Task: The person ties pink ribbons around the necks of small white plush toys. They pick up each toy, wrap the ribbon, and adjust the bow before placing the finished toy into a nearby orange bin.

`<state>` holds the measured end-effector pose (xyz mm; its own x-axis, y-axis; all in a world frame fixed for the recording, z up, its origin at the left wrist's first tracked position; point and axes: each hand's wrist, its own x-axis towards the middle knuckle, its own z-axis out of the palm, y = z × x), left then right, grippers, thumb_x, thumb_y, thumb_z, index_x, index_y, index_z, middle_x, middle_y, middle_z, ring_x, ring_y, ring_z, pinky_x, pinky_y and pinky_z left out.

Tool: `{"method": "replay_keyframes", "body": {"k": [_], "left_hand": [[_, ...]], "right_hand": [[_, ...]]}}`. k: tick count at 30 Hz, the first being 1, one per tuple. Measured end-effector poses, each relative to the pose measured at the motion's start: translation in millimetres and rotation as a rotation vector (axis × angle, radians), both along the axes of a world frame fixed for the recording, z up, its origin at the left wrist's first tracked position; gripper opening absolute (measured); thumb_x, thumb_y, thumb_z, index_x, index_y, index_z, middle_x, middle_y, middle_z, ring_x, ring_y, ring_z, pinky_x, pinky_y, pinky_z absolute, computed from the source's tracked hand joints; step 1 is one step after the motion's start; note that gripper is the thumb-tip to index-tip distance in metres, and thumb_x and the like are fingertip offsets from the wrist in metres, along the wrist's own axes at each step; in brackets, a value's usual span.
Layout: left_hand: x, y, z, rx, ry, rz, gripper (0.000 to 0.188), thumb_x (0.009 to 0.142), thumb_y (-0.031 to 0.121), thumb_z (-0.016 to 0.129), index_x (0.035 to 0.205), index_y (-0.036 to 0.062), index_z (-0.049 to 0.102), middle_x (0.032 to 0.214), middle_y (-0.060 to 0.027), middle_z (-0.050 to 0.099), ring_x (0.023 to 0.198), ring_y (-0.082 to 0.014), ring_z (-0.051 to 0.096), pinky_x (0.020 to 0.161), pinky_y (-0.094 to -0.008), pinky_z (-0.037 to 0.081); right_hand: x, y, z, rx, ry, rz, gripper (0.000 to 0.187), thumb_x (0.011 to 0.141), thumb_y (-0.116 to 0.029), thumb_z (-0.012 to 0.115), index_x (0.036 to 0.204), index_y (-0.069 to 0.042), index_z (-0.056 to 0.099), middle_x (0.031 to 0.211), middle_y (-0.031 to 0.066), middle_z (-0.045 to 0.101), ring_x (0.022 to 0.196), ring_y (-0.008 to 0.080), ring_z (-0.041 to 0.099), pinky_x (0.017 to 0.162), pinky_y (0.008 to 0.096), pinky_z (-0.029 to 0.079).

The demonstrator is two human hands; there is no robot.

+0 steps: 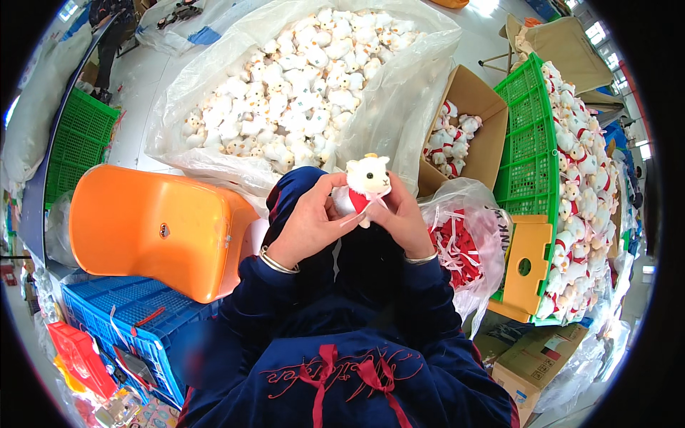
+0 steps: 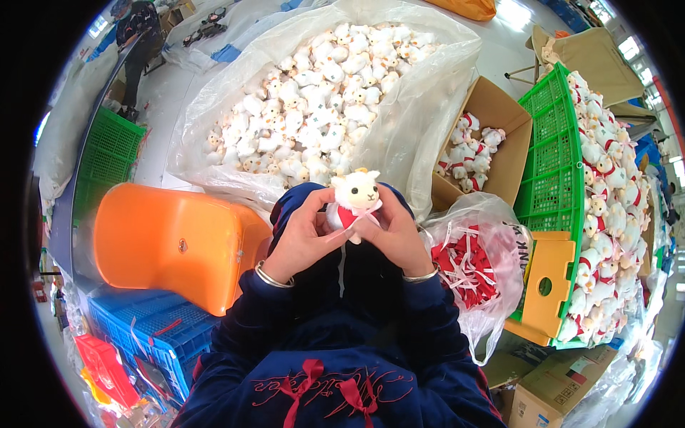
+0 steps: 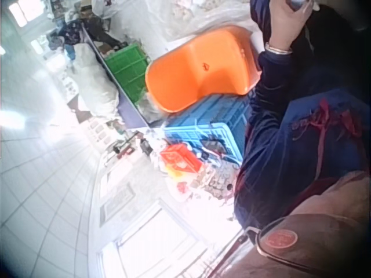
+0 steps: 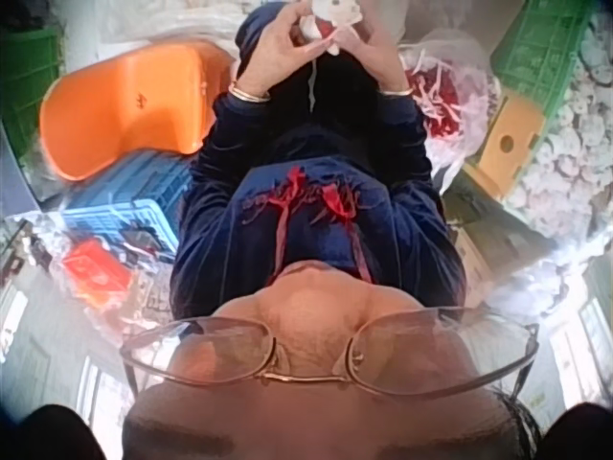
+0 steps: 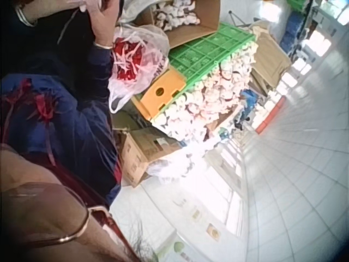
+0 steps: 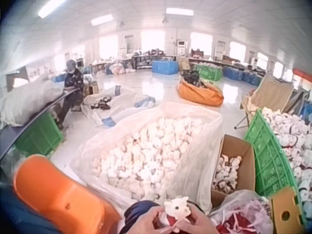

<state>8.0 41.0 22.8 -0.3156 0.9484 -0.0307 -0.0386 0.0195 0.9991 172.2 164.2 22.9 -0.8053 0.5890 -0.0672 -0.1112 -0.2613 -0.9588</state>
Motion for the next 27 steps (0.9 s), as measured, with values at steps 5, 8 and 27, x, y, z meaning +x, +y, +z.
{"method": "replay_keyframes", "body": {"k": [5,8,27], "left_hand": [[8,4,-2,0.074,-0.21,0.16,0.047,0.091,0.002,0.077,0.132,0.0019,0.056,0.11,-0.0035,0.065,0.066,-0.0003,0.05,0.059,-0.0189,0.043],[5,2,-2,0.075,-0.028,0.086,0.046,0.088,0.002,0.078,0.13,0.0035,0.058,0.121,-0.0057,0.062,0.062,-0.0009,0.048,0.058,-0.0197,0.042],[-13,2,2,0.164,0.351,0.074,0.034,0.086,-0.007,0.073,0.114,0.008,0.062,0.131,-0.0075,0.057,0.07,-0.0021,0.049,0.064,-0.018,0.044]], "right_hand": [[9,-3,1,-0.015,-0.013,0.078,0.078,0.092,-0.007,0.074,0.158,0.0,0.034,0.15,0.0093,0.051,0.137,0.0196,0.051,0.116,0.0352,0.04],[9,-2,-4,0.008,-0.071,0.066,0.072,0.096,-0.009,0.071,0.158,-0.001,0.036,0.15,0.0081,0.052,0.137,0.019,0.051,0.116,0.035,0.04],[74,134,17,0.751,-0.327,-0.692,0.069,0.092,-0.027,0.08,0.147,0.002,0.051,0.142,0.0178,0.061,0.127,0.0252,0.061,0.102,0.0362,0.052]]}}
